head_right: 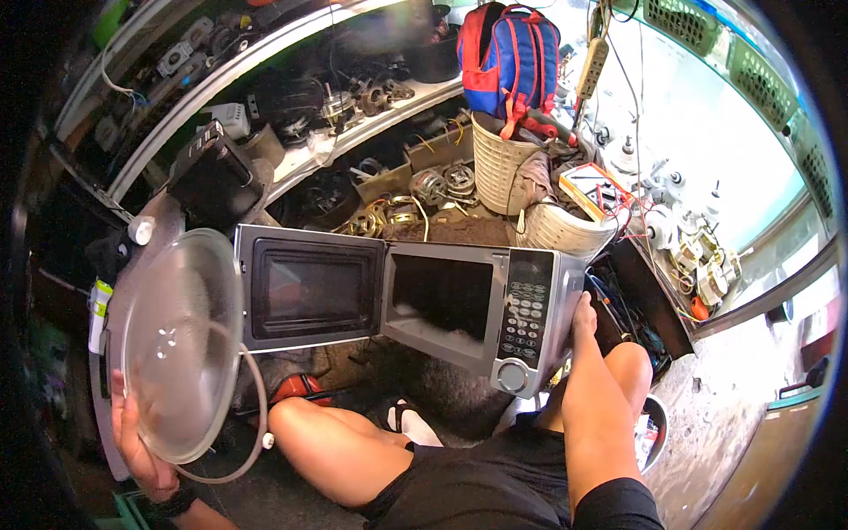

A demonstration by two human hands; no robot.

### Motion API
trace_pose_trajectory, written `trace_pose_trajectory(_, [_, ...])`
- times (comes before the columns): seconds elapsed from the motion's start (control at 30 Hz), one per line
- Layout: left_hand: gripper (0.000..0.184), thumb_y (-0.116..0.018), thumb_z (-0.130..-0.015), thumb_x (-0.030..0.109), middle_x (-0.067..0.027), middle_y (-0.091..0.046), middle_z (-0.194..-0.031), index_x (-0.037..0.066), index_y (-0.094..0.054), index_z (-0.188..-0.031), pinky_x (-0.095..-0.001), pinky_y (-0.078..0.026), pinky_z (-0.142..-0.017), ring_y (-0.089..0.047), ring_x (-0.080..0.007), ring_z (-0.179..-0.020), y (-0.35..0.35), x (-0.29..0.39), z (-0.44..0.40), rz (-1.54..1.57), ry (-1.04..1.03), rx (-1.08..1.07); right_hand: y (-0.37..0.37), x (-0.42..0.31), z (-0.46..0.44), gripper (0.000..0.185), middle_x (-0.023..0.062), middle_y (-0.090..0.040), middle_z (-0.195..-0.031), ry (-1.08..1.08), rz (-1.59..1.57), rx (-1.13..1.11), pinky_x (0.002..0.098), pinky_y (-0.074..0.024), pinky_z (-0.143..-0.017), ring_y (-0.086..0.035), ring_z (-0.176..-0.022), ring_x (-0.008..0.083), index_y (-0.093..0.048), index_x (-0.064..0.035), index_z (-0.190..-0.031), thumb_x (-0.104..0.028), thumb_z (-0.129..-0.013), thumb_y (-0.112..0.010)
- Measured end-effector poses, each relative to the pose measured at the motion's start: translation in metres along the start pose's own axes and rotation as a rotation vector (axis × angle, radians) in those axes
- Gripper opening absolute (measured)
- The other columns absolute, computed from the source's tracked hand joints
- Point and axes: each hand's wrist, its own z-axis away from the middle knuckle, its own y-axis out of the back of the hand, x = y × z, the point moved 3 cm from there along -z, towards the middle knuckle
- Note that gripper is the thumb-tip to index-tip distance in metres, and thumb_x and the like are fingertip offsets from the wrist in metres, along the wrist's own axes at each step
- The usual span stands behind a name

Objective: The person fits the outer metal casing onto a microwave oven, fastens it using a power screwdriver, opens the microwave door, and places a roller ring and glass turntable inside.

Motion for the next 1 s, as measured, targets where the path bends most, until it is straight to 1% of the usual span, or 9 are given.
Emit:
trace_pose_trajectory(0.1, [0.051,-0.053,-0.100,0.004,-0.0225,-0.046,-0.152,0.004,-0.035,-0.148,-0.0350,-0.063,-0.086,-0.069,-0.0304,-0.112,-0.035,-0.010,0.006,0.028,0.013,-0.077,0.006,-0.008,0.021,0.090,0.0243,-0.061,-0.138,-0.003,0.022,0.010,0.0443,-0.0419,-0.110,-0.057,-0.132,0.0362,-0.063,0.0053,-0.132,-0.071,-0.093,-0.037])
trace_pose_trajectory(0.17, [0.055,-0.054,-0.099,0.004,-0.0241,-0.045,-0.152,0.005,-0.033,-0.149,-0.0367,-0.066,-0.079,-0.072,-0.0324,-0.106,-0.075,-0.028,0.018,0.041,-0.001,-0.003,0.005,-0.003,0.012,0.089,0.0239,-0.061,-0.138,-0.010,0.038,0.025,0.0449,-0.0421,-0.110,-0.057,-0.132,0.0364,-0.063,0.0049,-0.133,-0.070,-0.094,-0.037])
trace_pose_trajectory(0.23, [0.057,-0.055,-0.099,0.004,-0.0259,-0.045,-0.151,0.007,-0.032,-0.151,-0.0417,-0.066,-0.081,-0.071,-0.0374,-0.109,-0.110,-0.045,0.031,0.216,0.069,-0.195,0.007,-0.008,0.027,0.088,0.0237,-0.061,-0.139,-0.004,-0.013,0.003,0.0448,-0.0417,-0.110,-0.057,-0.132,0.0368,-0.062,0.0043,-0.134,-0.070,-0.094,-0.037])
trace_pose_trajectory(0.33, [0.057,-0.055,-0.099,0.003,-0.0279,-0.043,-0.151,0.008,-0.032,-0.151,-0.0460,-0.065,-0.085,-0.068,-0.0444,-0.111,-0.134,-0.086,0.047,0.312,0.286,-0.202,0.006,0.002,0.005,0.089,0.0233,-0.061,-0.138,0.022,-0.009,-0.002,0.0445,-0.0426,-0.108,-0.058,-0.129,0.0366,-0.060,0.0048,-0.136,-0.070,-0.094,-0.039])
trace_pose_trajectory(0.37, [0.059,-0.056,-0.099,0.004,-0.0263,-0.044,-0.151,0.008,-0.032,-0.153,-0.0442,-0.063,-0.089,-0.067,-0.0408,-0.114,-0.134,-0.100,0.050,0.294,0.353,-0.241,0.003,0.008,-0.008,0.089,0.0232,-0.062,-0.136,0.033,-0.042,0.001,0.0444,-0.0439,-0.106,-0.059,-0.127,0.0363,-0.058,0.0058,-0.137,-0.070,-0.092,-0.042])
trace_pose_trajectory(0.53, [0.060,-0.059,-0.099,0.008,-0.0239,-0.046,-0.149,0.010,-0.032,-0.151,-0.0482,-0.059,-0.096,-0.063,-0.0457,-0.119,-0.114,-0.197,0.057,0.319,0.507,-0.264,-0.002,0.021,-0.016,0.093,0.0251,-0.062,-0.137,0.005,-0.063,-0.050,0.0445,-0.0403,-0.110,-0.055,-0.132,0.0388,-0.062,0.0062,-0.133,-0.074,-0.094,-0.034])
trace_pose_trajectory(0.67, [0.083,-0.053,-0.100,0.002,-0.0234,-0.036,-0.157,0.022,-0.004,-0.164,-0.0533,-0.056,-0.100,-0.058,-0.0497,-0.124,-0.099,-0.272,0.051,0.377,0.565,-0.273,0.001,0.017,-0.011,0.094,0.0280,-0.061,-0.136,0.089,0.009,-0.031,0.0441,-0.0393,-0.111,-0.055,-0.133,0.0397,-0.062,0.0077,-0.131,-0.073,-0.096,-0.030])
trace_pose_trajectory(0.8, [0.097,-0.056,-0.099,0.001,-0.0227,-0.030,-0.161,0.028,0.013,-0.162,-0.0551,-0.054,-0.103,-0.054,-0.0540,-0.127,-0.086,-0.347,0.047,0.388,0.605,-0.307,-0.002,0.003,0.006,0.092,0.0303,-0.059,-0.136,0.075,0.052,0.009,0.0440,-0.0380,-0.113,-0.053,-0.134,0.0410,-0.062,0.0087,-0.129,-0.070,-0.098,-0.026])
trace_pose_trajectory(1.0, [0.095,-0.048,-0.098,-0.006,-0.0242,-0.019,-0.166,0.030,0.014,-0.161,-0.0593,-0.053,-0.101,-0.054,-0.0545,-0.127,-0.132,-0.384,0.060,0.464,0.718,-0.256,0.010,-0.030,0.057,0.082,0.0284,-0.060,-0.137,0.159,0.162,0.038,0.0451,-0.0388,-0.112,-0.053,-0.133,0.0422,-0.063,0.0050,-0.130,-0.063,-0.099,-0.030])
